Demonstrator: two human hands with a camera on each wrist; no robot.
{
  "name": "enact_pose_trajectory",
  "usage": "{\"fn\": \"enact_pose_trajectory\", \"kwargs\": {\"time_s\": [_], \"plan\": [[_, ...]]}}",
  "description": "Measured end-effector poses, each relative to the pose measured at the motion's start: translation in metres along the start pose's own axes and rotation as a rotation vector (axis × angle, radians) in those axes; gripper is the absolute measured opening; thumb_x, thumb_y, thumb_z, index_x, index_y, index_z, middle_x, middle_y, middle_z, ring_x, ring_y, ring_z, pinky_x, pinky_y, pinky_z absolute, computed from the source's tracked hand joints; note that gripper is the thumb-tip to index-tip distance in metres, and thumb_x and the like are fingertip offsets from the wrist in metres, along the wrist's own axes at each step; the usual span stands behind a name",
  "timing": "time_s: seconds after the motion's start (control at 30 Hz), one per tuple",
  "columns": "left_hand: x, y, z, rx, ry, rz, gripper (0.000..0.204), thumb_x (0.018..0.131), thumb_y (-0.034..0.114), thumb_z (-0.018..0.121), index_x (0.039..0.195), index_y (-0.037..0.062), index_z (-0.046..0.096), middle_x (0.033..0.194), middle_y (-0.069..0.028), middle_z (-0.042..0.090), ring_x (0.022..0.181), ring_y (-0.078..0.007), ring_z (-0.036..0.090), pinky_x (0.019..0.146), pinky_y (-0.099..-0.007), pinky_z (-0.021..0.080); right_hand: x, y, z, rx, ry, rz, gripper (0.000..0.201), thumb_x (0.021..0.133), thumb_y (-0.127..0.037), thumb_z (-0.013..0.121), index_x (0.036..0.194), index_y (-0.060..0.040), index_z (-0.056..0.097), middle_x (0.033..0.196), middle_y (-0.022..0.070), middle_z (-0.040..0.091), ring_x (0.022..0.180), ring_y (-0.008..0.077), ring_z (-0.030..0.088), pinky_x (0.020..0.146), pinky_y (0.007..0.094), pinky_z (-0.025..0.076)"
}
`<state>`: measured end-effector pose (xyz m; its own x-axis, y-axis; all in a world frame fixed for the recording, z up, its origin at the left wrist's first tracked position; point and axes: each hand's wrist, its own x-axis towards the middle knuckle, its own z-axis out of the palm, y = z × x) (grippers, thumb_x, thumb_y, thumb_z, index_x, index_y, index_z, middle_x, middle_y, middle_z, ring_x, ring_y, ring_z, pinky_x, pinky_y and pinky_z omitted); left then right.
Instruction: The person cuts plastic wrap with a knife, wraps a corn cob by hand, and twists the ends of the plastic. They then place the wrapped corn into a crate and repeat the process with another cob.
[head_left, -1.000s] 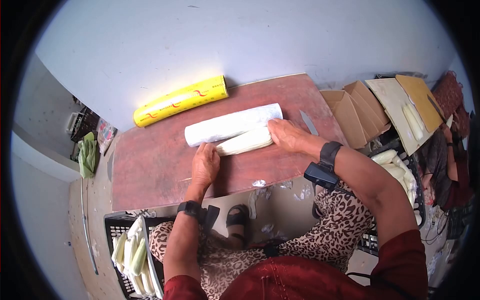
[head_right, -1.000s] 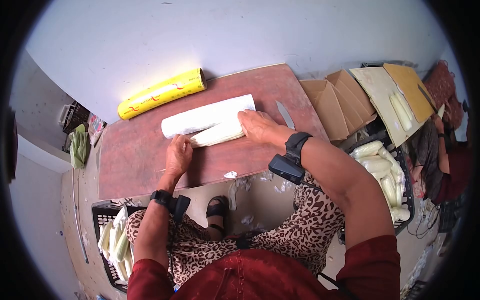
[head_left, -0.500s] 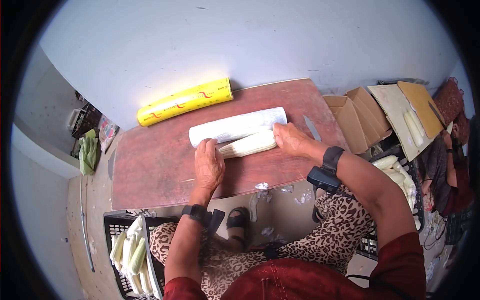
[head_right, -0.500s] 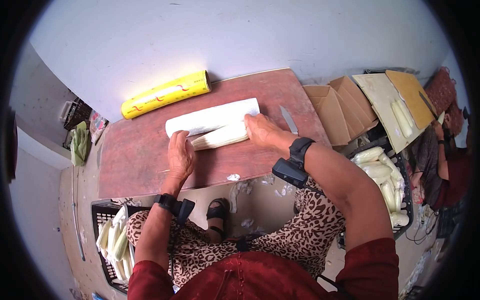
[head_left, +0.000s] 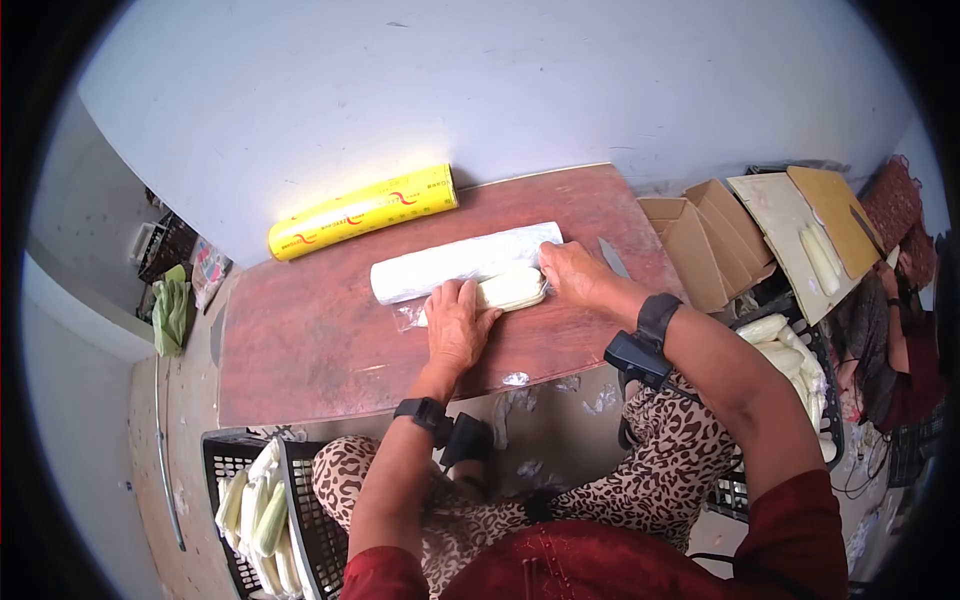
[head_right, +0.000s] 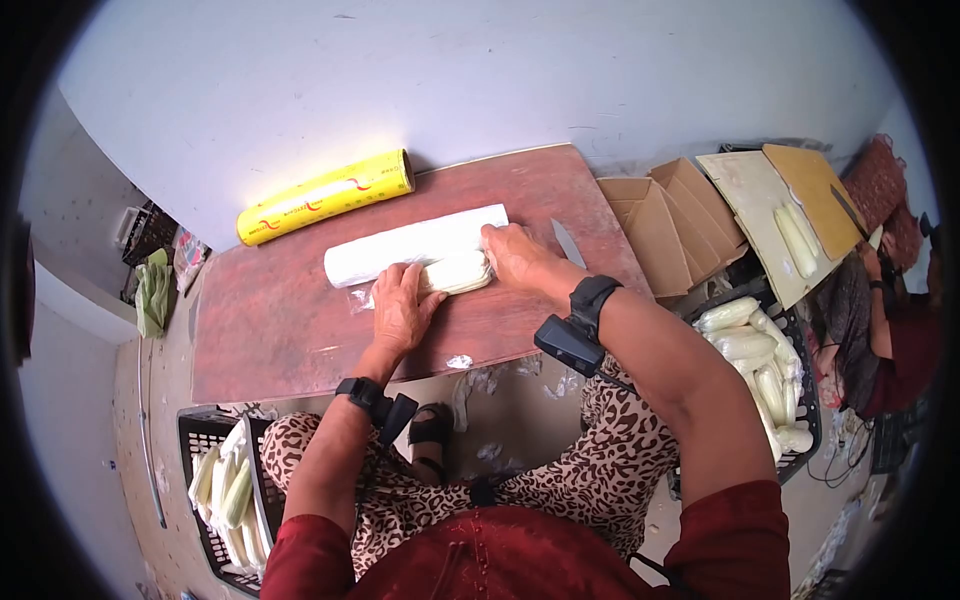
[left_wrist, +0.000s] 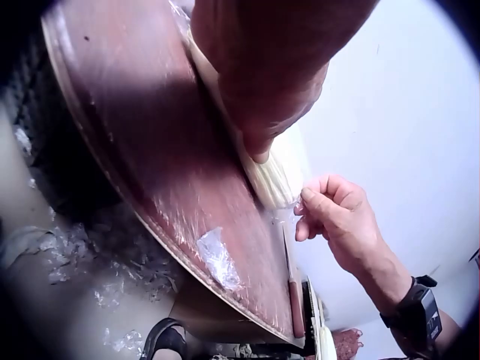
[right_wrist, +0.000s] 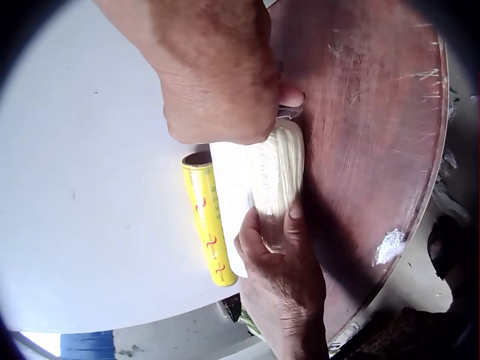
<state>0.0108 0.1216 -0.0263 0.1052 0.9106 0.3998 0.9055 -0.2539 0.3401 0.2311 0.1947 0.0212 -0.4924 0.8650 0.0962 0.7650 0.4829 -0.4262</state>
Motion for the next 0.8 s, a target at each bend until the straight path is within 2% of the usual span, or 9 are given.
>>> {"fn": "enact_pose_trajectory", "kwargs": {"time_s": [0.07, 0.17, 0.27, 0.37, 0.47, 0.67, 0.8], "plan": [[0.0, -0.001, 0.0, -0.004, 0.002, 0.003, 0.046, 0.078, 0.028, 0.073, 0.114, 0.0053, 0.055, 0.109, -0.0137, 0.052, 0.106, -0.0315, 0.047, 0.094, -0.044, 0.035, 0.003, -0.002, -0.009, -0.052, 0.104, 0.061, 0.013, 0.091, -0.013, 0.051, 0.096, -0.0015, 0.053, 0.089, 0.0242, 0.065, 0.086, 0.0424, 0.063, 0.072, 0.0513, 0.049], [0.0, -0.002, 0.002, -0.015, -0.002, 0.002, 0.045, 0.078, 0.028, 0.072, 0.114, 0.0052, 0.055, 0.108, -0.0137, 0.052, 0.105, -0.0317, 0.047, 0.094, -0.0441, 0.035, 0.016, 0.016, -0.002, 0.093, 0.387, 0.009, 0.008, 0.085, -0.004, 0.056, 0.091, -0.0018, 0.051, 0.082, 0.0214, 0.06, 0.077, 0.0423, 0.059, 0.066, 0.0462, 0.047], [0.001, -0.005, 0.002, -0.029, -0.001, 0.007, 0.045, 0.079, 0.029, 0.072, 0.113, 0.0053, 0.055, 0.106, -0.0134, 0.053, 0.105, -0.0319, 0.048, 0.094, -0.0442, 0.035, 0.004, -0.016, -0.015, 0.178, 0.291, -0.081, 0.016, 0.088, -0.016, 0.057, 0.098, -0.0049, 0.053, 0.094, 0.0163, 0.06, 0.091, 0.0384, 0.059, 0.076, 0.0478, 0.047], [0.001, -0.005, 0.002, -0.032, -0.015, -0.002, 0.045, 0.079, 0.029, 0.071, 0.113, 0.0055, 0.056, 0.106, -0.0131, 0.053, 0.105, -0.032, 0.048, 0.093, -0.0442, 0.035, -0.008, -0.029, 0.001, 0.02, 0.152, -0.41, 0.025, 0.082, -0.019, 0.067, 0.1, -0.007, 0.055, 0.102, 0.0118, 0.055, 0.099, 0.0325, 0.055, 0.083, 0.045, 0.044], [0.001, -0.003, 0.0, -0.033, -0.035, -0.016, 0.047, 0.079, 0.027, 0.072, 0.116, 0.0048, 0.055, 0.108, -0.0137, 0.053, 0.105, -0.0328, 0.049, 0.095, -0.0444, 0.036, -0.015, -0.033, 0.013, -0.325, 0.0, -0.384, 0.035, 0.076, -0.021, 0.073, 0.103, -0.0083, 0.055, 0.106, 0.0094, 0.052, 0.105, 0.0277, 0.052, 0.087, 0.0437, 0.04], [0.0, -0.003, -0.001, -0.031, -0.033, -0.023, 0.048, 0.079, 0.028, 0.072, 0.117, 0.0052, 0.055, 0.109, -0.0139, 0.054, 0.107, -0.0332, 0.05, 0.096, -0.0449, 0.036, -0.009, -0.035, 0.016, -0.413, -0.008, -0.289, 0.043, 0.074, -0.019, 0.075, 0.108, -0.0069, 0.052, 0.108, 0.0108, 0.052, 0.105, 0.0274, 0.052, 0.085, 0.043, 0.04], [-0.001, 0.002, -0.003, -0.002, -0.049, -0.063, 0.048, 0.079, 0.03, 0.072, 0.117, 0.006, 0.055, 0.11, -0.0138, 0.054, 0.107, -0.0328, 0.05, 0.096, -0.0454, 0.035, -0.008, -0.025, 0.025, -0.362, -0.018, -0.216, 0.046, 0.073, -0.017, 0.077, 0.107, -0.0052, 0.05, 0.109, 0.0134, 0.051, 0.102, 0.0315, 0.056, 0.082, 0.0443, 0.042]]}}
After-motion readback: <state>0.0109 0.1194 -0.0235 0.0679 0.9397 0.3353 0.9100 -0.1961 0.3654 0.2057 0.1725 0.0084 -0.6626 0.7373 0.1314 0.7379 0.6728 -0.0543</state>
